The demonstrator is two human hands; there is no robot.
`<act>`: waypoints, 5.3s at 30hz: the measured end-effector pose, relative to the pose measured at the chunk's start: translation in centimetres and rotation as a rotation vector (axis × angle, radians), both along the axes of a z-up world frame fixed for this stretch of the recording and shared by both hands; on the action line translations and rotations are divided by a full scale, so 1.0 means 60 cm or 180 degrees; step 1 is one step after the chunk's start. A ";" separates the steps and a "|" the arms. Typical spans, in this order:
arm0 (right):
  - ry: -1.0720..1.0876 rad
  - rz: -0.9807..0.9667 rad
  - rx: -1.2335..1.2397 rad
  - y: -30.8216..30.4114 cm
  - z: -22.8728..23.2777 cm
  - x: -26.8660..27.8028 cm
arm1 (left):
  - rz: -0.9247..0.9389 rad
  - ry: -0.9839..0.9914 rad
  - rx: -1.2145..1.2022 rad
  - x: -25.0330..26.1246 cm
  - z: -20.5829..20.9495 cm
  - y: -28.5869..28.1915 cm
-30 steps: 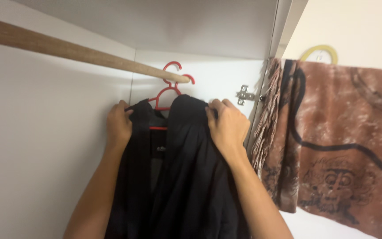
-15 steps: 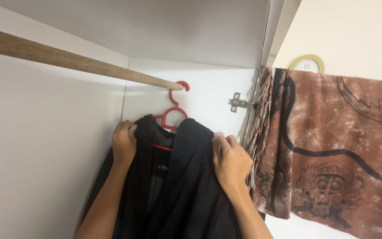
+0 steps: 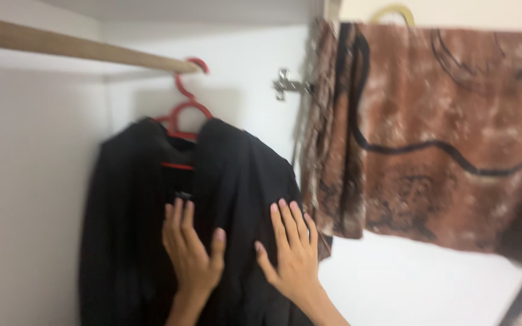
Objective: The person picks up several garments including a shirt, jacket, and hoodie from a bed and hangs them one by one on a rail inside a closet using hangers.
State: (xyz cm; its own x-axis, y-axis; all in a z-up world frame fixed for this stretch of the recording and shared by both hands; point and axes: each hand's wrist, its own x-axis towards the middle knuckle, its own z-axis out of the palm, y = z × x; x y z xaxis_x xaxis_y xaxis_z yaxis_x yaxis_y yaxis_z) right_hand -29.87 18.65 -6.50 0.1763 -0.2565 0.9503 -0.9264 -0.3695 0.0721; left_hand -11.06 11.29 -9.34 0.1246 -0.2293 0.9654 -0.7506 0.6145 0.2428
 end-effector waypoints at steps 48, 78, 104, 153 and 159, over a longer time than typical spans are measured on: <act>-0.2306 -0.4698 0.1369 0.792 -0.674 -0.858 | -0.4494 -0.2981 0.1006 -1.176 -0.617 0.596; -0.3249 -0.5798 0.1012 0.878 -0.789 -1.202 | -0.5508 -0.3452 0.0863 -1.667 -0.741 0.658; -0.3770 -0.7515 0.0400 0.751 -0.846 -1.458 | -0.7002 -0.3637 0.0368 -2.096 -0.805 0.610; -0.6724 -0.8871 -0.2042 1.315 -1.057 -1.778 | -0.8089 -0.5277 -0.2810 -2.545 -1.063 1.730; -0.6265 -0.8362 -0.2312 1.315 -1.064 -1.785 | -0.8974 -0.4874 -0.2302 -2.579 -1.040 1.694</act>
